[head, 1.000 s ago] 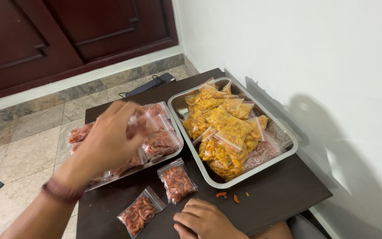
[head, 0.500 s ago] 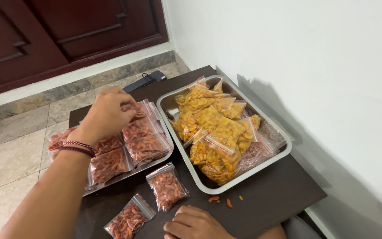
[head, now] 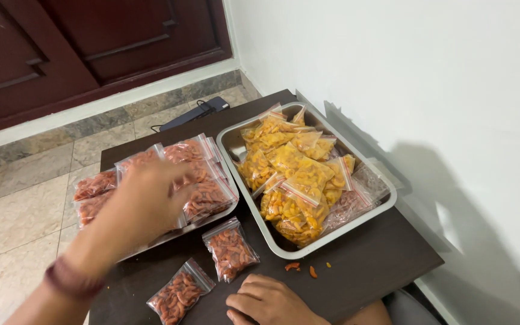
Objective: A person is organizing and inspecting small plastic bags filled with snacks, moving them between trays and the table surface.
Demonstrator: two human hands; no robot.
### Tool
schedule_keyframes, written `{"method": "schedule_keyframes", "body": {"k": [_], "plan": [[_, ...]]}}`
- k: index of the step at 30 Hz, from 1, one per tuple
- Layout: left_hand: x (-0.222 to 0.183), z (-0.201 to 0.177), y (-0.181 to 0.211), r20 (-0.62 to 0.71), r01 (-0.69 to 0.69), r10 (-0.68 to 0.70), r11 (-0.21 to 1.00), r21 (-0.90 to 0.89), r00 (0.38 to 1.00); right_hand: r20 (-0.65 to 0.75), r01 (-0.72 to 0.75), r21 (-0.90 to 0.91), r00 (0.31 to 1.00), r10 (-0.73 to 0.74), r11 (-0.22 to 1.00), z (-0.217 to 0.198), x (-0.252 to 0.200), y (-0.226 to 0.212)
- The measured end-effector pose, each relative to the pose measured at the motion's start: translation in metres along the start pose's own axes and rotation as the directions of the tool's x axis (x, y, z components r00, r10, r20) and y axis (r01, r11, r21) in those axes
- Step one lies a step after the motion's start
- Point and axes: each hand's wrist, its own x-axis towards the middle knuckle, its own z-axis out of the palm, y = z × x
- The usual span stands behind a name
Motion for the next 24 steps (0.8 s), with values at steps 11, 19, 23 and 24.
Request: {"method": "schedule_keyframes", "body": {"k": [11, 19, 23, 24], "plan": [[-0.083, 0.111, -0.074, 0.447, -0.010, -0.179, 0.921, 0.389, 0.876, 0.004, -0.024, -0.015, 1.000, 0.024, 1.000, -0.008, 0.007, -0.013], [-0.095, 0.136, -0.108, 0.227, -0.100, 0.032, 0.951, 0.294, 0.973, 0.010, 0.004, -0.061, 1.000, -0.003, 0.998, -0.006, 0.006, -0.013], [-0.098, 0.110, -0.106, 0.150, -0.066, 0.020, 0.949, 0.309, 0.988, -0.043, 0.096, -0.099, 0.994, -0.101, 0.990, -0.009, 0.011, -0.015], [-0.100, 0.091, -0.093, 0.150, -0.066, 0.020, 0.949, 0.309, 0.988, -0.043, 0.096, -0.098, 0.994, -0.100, 0.991, -0.009, 0.011, -0.014]]}}
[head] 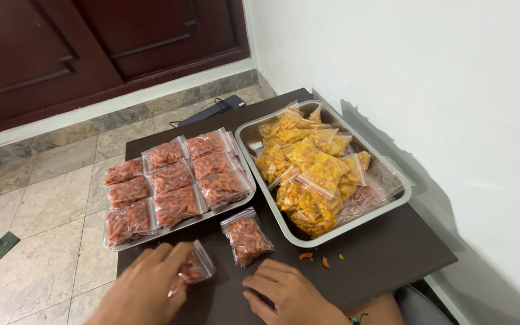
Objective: A person is organizing and inspecting small plastic bags filled with snacks, moving them between trays and the table surface.
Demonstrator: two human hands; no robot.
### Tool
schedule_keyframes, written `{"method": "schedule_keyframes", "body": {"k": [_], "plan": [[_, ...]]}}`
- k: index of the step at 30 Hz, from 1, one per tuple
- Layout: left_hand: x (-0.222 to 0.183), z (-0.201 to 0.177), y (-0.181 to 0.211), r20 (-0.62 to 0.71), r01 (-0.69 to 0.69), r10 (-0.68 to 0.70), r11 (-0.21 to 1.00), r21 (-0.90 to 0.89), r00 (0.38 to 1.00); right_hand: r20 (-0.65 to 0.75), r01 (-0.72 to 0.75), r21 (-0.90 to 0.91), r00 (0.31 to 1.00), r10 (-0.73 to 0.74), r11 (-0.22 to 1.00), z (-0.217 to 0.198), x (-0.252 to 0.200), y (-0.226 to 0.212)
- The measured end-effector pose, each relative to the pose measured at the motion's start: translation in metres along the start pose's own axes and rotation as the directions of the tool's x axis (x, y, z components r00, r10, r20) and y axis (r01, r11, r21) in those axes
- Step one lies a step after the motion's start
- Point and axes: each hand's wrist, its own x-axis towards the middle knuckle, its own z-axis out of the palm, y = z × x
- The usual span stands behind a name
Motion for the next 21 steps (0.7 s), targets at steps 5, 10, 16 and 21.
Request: {"method": "schedule_keyframes", "body": {"k": [5, 10, 16, 21], "plan": [[-0.010, -0.062, -0.014, -0.076, 0.208, -0.214, 0.975, -0.080, 0.974, 0.060, -0.126, 0.014, 0.990, 0.124, 0.992, -0.002, 0.000, -0.005], [0.006, -0.107, -0.034, -0.063, 0.294, -0.292, 0.956, 0.009, 0.954, 0.053, -0.115, 0.023, 0.992, 0.114, 0.993, 0.002, -0.003, -0.002], [0.018, -0.093, -0.054, -0.045, 0.269, -0.270, 0.963, -0.027, 0.962, 0.027, -0.064, 0.021, 0.998, 0.063, 0.998, 0.002, -0.002, 0.002], [0.017, -0.034, -0.080, -0.192, 0.079, -0.072, 0.996, 0.030, 0.979, 0.001, -0.036, -0.003, 0.999, 0.036, 0.999, 0.001, -0.002, 0.001]]}}
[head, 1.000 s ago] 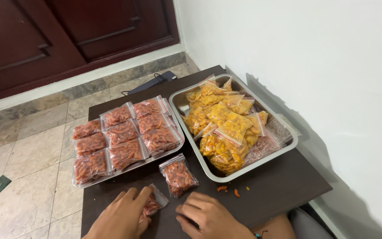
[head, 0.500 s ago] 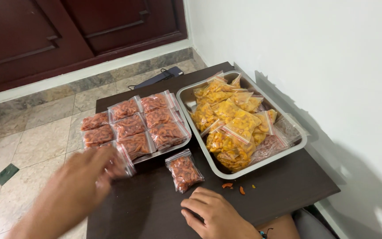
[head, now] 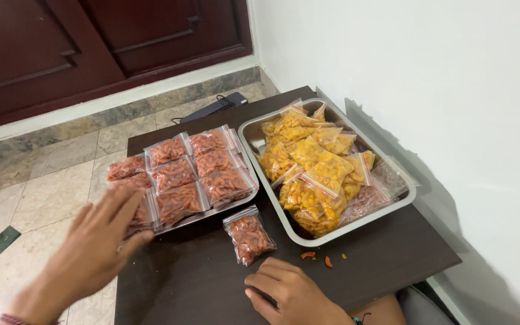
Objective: A person is organizing and inspecting small plastic bags filled with snacks, moving them between trays and the table surface.
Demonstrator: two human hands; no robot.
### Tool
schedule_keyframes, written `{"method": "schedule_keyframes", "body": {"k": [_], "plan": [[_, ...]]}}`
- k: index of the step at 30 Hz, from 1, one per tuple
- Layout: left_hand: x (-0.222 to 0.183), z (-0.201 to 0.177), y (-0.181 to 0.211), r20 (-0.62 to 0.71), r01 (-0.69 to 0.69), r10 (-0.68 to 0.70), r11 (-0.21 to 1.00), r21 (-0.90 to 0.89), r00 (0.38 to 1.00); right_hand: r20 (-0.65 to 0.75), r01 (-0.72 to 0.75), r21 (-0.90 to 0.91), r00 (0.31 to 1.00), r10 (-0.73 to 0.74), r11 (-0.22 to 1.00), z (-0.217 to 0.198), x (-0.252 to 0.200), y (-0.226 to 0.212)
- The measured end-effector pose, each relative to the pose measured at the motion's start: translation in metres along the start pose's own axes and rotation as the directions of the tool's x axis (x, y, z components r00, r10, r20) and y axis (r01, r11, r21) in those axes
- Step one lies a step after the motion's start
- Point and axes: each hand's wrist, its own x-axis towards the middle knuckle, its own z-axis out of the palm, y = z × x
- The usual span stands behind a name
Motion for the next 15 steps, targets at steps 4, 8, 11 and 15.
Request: {"method": "schedule_keyframes", "body": {"k": [4, 8, 11, 15], "plan": [[-0.006, 0.022, -0.011, -0.184, -0.143, 0.157, 0.986, 0.091, 0.970, 0.063, -0.075, 0.041, 0.995, 0.072, 0.996, -0.003, 0.002, -0.002], [-0.008, 0.022, -0.010, -0.146, -0.108, 0.121, 0.990, 0.093, 0.982, 0.034, -0.066, 0.031, 0.997, 0.065, 0.997, -0.001, 0.002, -0.004], [-0.006, 0.008, -0.007, -0.217, -0.143, 0.172, 0.980, 0.141, 0.961, -0.002, -0.013, 0.004, 1.000, 0.013, 1.000, 0.003, -0.001, 0.000], [-0.010, -0.012, 0.051, -0.288, -0.067, 0.067, 0.998, 0.010, 0.955, 0.010, 0.000, -0.004, 1.000, 0.000, 1.000, 0.002, 0.000, 0.000]]}}
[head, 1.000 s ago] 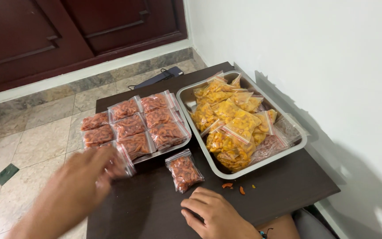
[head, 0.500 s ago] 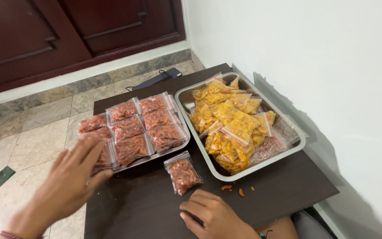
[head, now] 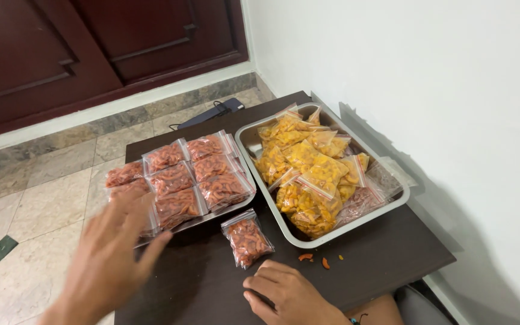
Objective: A person is organizing and inspecting small plastic bags filled with snacks, moving them between trays and the table surface.
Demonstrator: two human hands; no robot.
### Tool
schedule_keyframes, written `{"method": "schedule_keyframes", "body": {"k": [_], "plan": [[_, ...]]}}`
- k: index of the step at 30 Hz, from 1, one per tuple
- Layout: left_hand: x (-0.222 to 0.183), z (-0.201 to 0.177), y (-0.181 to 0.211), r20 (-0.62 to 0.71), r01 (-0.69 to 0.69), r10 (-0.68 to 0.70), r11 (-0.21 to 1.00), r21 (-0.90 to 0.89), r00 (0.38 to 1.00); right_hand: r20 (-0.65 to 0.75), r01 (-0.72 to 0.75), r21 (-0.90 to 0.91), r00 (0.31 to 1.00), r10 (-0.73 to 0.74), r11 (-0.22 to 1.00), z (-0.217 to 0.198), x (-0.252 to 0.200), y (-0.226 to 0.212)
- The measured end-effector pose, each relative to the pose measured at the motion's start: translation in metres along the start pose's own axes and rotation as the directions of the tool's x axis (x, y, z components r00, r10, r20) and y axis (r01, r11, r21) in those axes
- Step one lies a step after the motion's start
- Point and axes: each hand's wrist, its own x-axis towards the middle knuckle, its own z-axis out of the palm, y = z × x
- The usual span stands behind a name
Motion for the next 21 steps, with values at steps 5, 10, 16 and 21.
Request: {"method": "schedule_keyframes", "body": {"k": [5, 10, 16, 21], "plan": [[0.006, -0.007, 0.087, 0.165, -0.256, 0.293, 0.942, -0.215, 0.942, -0.032, 0.008, -0.016, 0.999, -0.009, 1.000, 0.000, 0.001, -0.003], [0.024, 0.027, 0.109, 0.242, -0.323, 0.374, 0.919, -0.226, 0.895, -0.052, 0.031, -0.042, 0.998, -0.033, 0.999, 0.006, -0.006, 0.005], [0.025, 0.034, 0.104, 0.315, -0.271, 0.379, 0.902, -0.336, 0.870, -0.021, 0.009, -0.008, 1.000, -0.009, 1.000, 0.003, -0.008, 0.006], [0.014, 0.045, 0.093, 0.186, -0.325, 0.408, 0.875, -0.358, 0.894, 0.006, 0.012, 0.051, 1.000, -0.013, 0.999, -0.002, -0.002, -0.001]]}}
